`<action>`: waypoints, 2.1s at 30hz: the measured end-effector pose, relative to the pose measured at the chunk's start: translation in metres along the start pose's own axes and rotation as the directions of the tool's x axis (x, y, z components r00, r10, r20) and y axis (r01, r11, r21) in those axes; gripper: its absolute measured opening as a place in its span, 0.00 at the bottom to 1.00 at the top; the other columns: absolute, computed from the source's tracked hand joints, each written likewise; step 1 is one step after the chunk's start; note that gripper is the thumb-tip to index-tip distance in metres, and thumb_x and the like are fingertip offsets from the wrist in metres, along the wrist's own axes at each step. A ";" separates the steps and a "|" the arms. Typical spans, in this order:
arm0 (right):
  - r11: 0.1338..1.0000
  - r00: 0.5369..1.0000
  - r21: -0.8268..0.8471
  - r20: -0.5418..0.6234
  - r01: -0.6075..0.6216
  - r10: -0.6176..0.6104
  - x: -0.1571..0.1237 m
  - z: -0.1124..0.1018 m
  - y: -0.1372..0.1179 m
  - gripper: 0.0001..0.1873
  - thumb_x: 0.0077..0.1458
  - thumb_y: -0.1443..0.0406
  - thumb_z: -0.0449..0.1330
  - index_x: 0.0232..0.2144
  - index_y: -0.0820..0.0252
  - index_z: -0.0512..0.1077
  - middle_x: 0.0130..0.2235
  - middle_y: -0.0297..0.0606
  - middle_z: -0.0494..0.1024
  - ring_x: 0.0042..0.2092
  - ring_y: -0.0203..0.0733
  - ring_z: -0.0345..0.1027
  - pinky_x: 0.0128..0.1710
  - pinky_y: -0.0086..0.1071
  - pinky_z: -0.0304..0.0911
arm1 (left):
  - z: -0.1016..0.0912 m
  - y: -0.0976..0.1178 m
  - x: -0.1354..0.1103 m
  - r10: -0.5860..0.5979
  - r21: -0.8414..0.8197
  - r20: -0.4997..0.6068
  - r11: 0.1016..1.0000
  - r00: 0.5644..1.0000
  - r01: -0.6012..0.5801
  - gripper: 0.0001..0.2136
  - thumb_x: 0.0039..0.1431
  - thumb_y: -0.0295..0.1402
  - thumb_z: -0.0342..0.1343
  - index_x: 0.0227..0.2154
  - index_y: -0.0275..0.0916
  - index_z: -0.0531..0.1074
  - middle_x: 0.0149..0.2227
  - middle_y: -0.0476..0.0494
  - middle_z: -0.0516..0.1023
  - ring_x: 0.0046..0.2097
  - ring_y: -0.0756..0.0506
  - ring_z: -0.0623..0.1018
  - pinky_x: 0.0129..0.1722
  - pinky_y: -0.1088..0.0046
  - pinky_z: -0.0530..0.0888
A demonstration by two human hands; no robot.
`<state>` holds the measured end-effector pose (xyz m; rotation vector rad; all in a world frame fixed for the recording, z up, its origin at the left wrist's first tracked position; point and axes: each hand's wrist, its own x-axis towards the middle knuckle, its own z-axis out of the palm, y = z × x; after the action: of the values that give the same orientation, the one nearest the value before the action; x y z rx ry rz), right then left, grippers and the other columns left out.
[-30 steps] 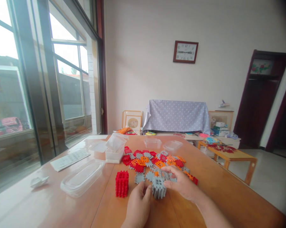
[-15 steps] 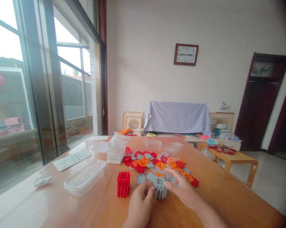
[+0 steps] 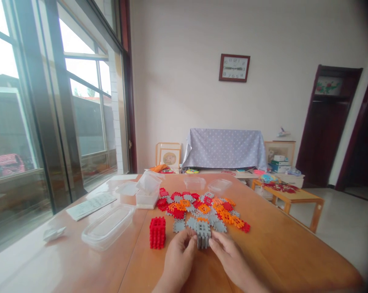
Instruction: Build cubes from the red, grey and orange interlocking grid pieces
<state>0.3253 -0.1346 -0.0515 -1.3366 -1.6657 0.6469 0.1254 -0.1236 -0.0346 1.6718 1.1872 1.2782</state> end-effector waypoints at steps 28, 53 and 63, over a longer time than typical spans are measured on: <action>0.873 0.951 -0.453 -0.305 -0.183 0.041 0.037 -0.049 0.041 0.37 0.54 0.49 0.58 0.62 0.56 0.64 0.63 0.45 0.68 0.65 0.58 0.57 0.64 0.50 0.53 | -0.002 -0.007 0.009 -0.031 0.091 0.027 0.995 0.999 0.028 0.18 0.62 0.49 0.50 0.28 0.39 0.70 0.26 0.50 0.70 0.32 0.46 0.70 0.33 0.77 0.65; 0.846 0.980 -0.496 -0.140 -0.194 0.142 0.139 -0.039 0.058 0.29 0.42 0.66 0.63 0.50 0.52 0.75 0.52 0.44 0.76 0.54 0.53 0.67 0.53 0.39 0.60 | 0.002 -0.031 0.020 -0.090 0.121 0.066 0.989 0.994 0.082 0.18 0.59 0.50 0.48 0.25 0.40 0.66 0.24 0.52 0.63 0.29 0.48 0.65 0.32 0.75 0.64; 0.984 0.983 -0.108 -0.133 -0.140 0.125 0.153 -0.022 0.059 0.25 0.48 0.67 0.55 0.49 0.61 0.75 0.42 0.39 0.82 0.41 0.42 0.76 0.40 0.30 0.69 | 0.008 -0.028 0.018 -0.086 0.085 -0.012 0.993 0.996 0.087 0.18 0.58 0.50 0.49 0.23 0.40 0.66 0.23 0.51 0.66 0.28 0.48 0.66 0.31 0.75 0.63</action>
<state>0.3687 0.0250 -0.0422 -1.5508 -1.5417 0.5366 0.1275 -0.0975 -0.0565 1.6581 1.3216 1.1977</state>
